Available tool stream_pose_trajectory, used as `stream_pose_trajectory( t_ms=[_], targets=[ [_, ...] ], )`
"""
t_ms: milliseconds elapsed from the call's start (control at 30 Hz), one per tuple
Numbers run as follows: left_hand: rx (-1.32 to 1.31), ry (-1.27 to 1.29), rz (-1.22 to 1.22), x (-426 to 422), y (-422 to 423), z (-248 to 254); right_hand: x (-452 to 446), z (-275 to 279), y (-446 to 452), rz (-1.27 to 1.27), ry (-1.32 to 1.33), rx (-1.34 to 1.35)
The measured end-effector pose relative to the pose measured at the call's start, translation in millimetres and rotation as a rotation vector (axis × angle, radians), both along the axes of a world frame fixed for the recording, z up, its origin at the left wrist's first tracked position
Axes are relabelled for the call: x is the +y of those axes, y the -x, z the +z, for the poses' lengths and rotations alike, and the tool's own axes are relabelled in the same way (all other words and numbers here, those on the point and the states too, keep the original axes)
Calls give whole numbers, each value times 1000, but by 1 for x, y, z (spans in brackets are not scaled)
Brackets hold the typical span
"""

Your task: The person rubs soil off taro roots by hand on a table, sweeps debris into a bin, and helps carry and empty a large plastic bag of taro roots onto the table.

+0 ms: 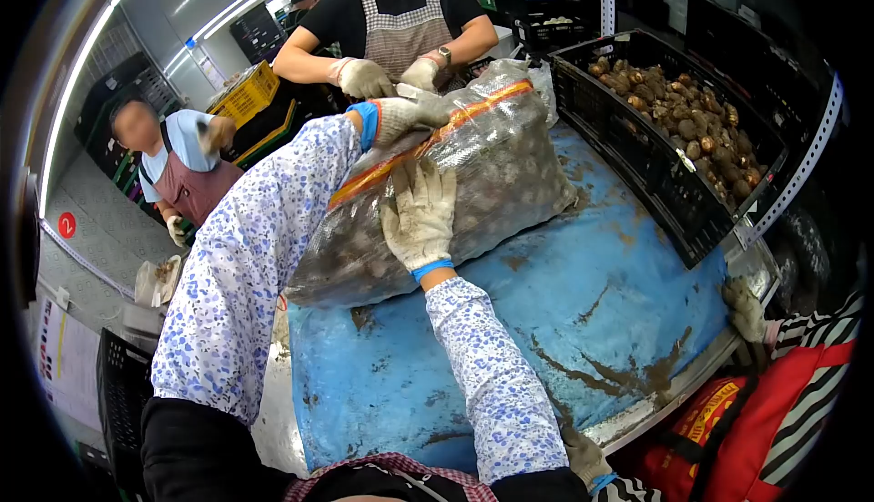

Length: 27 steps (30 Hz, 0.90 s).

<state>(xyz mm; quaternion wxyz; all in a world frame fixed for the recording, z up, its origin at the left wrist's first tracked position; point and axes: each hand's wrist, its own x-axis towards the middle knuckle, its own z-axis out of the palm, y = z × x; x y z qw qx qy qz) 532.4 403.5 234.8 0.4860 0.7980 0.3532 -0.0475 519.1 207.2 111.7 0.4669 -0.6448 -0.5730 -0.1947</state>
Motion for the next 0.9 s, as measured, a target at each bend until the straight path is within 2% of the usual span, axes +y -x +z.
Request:
stream_pose_trajectory(
  t_ms=[33,67,100,267,367,400,433,467,533,567,633,767,900],
  targets=[
    [-159,-223,-88,2,2,-12,-2,2,-1,16,-1,24],
    [-120,-345,-76,-8,9,1,1,-1,-1,29,-68,53],
    [-181,-157,202,-35,14,19,0,0,-2,30,-76,56],
    [-333,-267,323,-56,35,20,0,-1,-2,33,-92,54],
    [-397,-301,317,-25,32,4,-3,0,-7,65,-77,52],
    [-387,-339,371,-38,32,8,0,-4,-12,428,-117,438],
    [-411,-345,318,-40,34,13,6,-15,-22,577,-174,704],
    [-428,-336,322,-38,34,11,14,-28,-34,545,-224,827],
    [-477,-322,329,-33,33,7,33,-43,-66,21,-212,396],
    [-509,-318,333,-34,31,6,31,-18,-82,-184,-191,154],
    [-502,-329,343,-34,27,5,19,13,-78,-303,101,5],
    [-468,-306,381,-36,24,9,30,8,-80,-283,76,11],
    [-443,-391,342,-37,29,10,29,10,-78,-302,59,0]
  ],
)
